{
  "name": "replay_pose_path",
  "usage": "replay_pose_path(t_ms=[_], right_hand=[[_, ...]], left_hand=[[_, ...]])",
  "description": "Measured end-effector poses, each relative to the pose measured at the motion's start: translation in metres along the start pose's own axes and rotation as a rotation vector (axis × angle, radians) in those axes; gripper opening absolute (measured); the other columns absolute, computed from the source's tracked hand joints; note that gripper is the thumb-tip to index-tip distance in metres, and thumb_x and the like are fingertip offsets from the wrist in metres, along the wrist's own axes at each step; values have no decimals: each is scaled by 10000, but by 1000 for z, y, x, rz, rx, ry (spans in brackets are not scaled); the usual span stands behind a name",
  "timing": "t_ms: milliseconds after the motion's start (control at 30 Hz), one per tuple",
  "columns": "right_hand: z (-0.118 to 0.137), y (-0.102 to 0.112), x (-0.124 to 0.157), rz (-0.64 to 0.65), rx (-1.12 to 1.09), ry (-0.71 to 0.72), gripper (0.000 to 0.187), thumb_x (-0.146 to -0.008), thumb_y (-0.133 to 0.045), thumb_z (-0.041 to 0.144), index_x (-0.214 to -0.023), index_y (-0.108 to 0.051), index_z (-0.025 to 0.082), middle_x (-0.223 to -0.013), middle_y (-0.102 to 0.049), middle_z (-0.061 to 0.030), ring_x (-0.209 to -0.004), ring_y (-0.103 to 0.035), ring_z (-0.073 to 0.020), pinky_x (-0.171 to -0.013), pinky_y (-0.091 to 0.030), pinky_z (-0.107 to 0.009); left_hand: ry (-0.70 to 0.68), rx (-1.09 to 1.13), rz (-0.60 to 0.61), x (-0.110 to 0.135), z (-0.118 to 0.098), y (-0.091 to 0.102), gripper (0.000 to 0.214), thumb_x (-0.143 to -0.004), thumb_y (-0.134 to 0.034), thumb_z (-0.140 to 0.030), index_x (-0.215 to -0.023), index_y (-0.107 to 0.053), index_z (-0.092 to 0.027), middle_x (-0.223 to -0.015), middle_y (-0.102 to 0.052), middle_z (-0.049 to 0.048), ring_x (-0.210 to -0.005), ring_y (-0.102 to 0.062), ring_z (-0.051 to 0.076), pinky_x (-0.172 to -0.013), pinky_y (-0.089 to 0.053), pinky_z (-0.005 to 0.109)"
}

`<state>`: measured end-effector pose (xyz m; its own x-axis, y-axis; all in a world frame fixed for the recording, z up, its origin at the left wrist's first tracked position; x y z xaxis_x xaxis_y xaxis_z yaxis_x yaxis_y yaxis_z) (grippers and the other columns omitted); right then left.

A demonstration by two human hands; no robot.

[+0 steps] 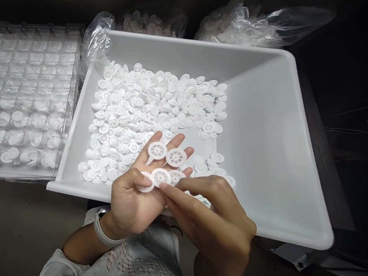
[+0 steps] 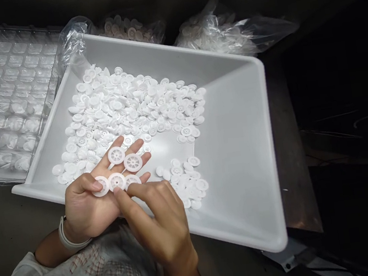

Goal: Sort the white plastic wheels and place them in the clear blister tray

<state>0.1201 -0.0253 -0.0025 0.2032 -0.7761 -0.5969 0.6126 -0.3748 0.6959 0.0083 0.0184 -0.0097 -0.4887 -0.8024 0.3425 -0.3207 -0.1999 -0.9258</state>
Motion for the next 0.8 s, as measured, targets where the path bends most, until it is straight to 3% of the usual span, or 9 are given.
replay_pose_path(t_ms=[167,433,600,800], right_hand=[[0,-7,-4,-66,34,-52,273,-763,-724,-16,-959,-691,171,-844,-589,2,-780,-513,-102,-674,-453,-259],[-2,-7,-5,-45,7,-106,218,-801,-709,31,-951,-683,187,-871,-570,-7,-792,-529,-107,-653,-460,-261],[0,-2,-2,-33,-29,-73,264,-782,-723,28,-977,-686,202,-875,-570,-5,-801,-542,-118,-685,-475,-277],[10,-2,4,-7,-122,0,272,-791,-681,-2,-976,-697,197,-898,-597,-18,-796,-556,-127,-667,-474,-292]], left_hand=[[27,-5,9,0,0,1,822,-563,-430,-51,-1371,-459,-194,-1314,-649,34,-1253,-589,199,-1129,-390,415],[55,-10,-3,1,0,1,911,-577,-416,-51,-1470,-365,-220,-1323,-641,10,-1325,-527,220,-1151,-370,444],[21,-5,11,-2,1,2,870,-606,-425,-57,-1460,-388,-215,-1369,-606,36,-1358,-494,249,-1190,-305,488],[26,1,4,-2,3,2,851,-633,-424,-68,-1468,-380,-230,-1424,-561,34,-1387,-461,230,-1213,-268,460]])
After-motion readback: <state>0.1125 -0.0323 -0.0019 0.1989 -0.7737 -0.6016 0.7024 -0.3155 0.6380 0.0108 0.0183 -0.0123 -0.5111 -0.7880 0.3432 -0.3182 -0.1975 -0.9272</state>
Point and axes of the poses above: each hand's wrist, its own x-axis away from the middle knuckle, its own y-axis out of the back of the hand, z = x × y, the point moved 2 cm from there along -x, towards the middle knuckle
